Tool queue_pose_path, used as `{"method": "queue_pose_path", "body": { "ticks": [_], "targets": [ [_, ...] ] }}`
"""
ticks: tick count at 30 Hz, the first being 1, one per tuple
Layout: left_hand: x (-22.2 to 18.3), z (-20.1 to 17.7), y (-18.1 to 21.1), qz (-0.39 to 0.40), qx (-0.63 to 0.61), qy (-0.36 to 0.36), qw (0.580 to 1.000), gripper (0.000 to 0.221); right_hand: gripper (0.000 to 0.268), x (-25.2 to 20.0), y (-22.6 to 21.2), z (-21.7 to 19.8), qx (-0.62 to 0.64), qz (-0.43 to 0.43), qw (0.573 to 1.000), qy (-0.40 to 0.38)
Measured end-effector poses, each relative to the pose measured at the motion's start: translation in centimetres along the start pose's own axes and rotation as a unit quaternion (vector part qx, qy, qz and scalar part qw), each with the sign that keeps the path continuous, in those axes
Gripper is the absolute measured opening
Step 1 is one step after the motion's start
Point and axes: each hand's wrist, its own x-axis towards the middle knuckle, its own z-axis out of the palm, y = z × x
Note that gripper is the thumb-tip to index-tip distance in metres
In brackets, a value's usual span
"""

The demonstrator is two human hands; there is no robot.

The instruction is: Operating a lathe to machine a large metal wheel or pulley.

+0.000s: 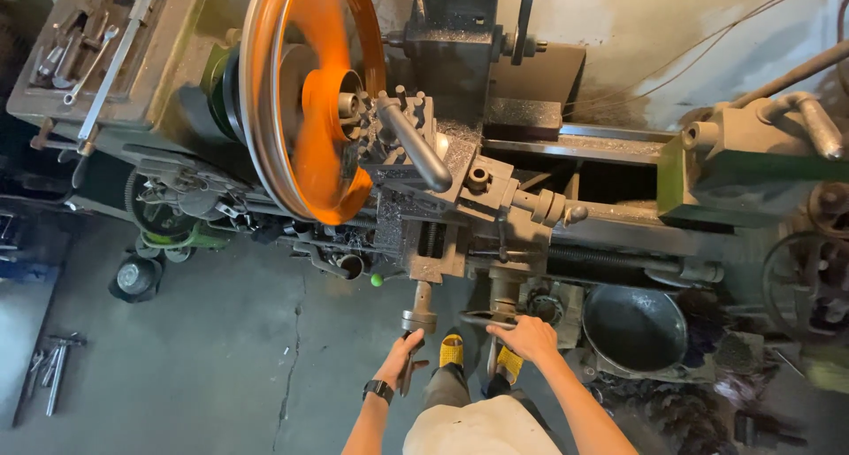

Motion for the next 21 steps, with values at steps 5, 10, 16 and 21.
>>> {"method": "queue_pose_path", "body": {
  "ticks": [5,10,16,21],
  "targets": [
    [3.1,-0.9,-2.7,0.097,-0.063,0.008,0.993,0.059,0.096,0.8,1.2,1.2,0.005,0.001,1.000,0.003],
    [0.1,1.1,0.2,0.097,-0.063,0.029,0.993,0.053,0.107,1.5,2.3,1.6,0.021,0.009,1.000,-0.012],
    [2.2,0.4,0.0,0.072,-0.015,0.054,0.996,0.054,0.107,4.9,6.2,5.4,0.052,-0.012,0.998,0.015],
    [2.6,1.2,-0.5,0.143,-0.004,0.057,0.988,0.060,0.099,10.4,12.0,11.6,0.214,-0.019,0.974,0.065]
  ]
}}
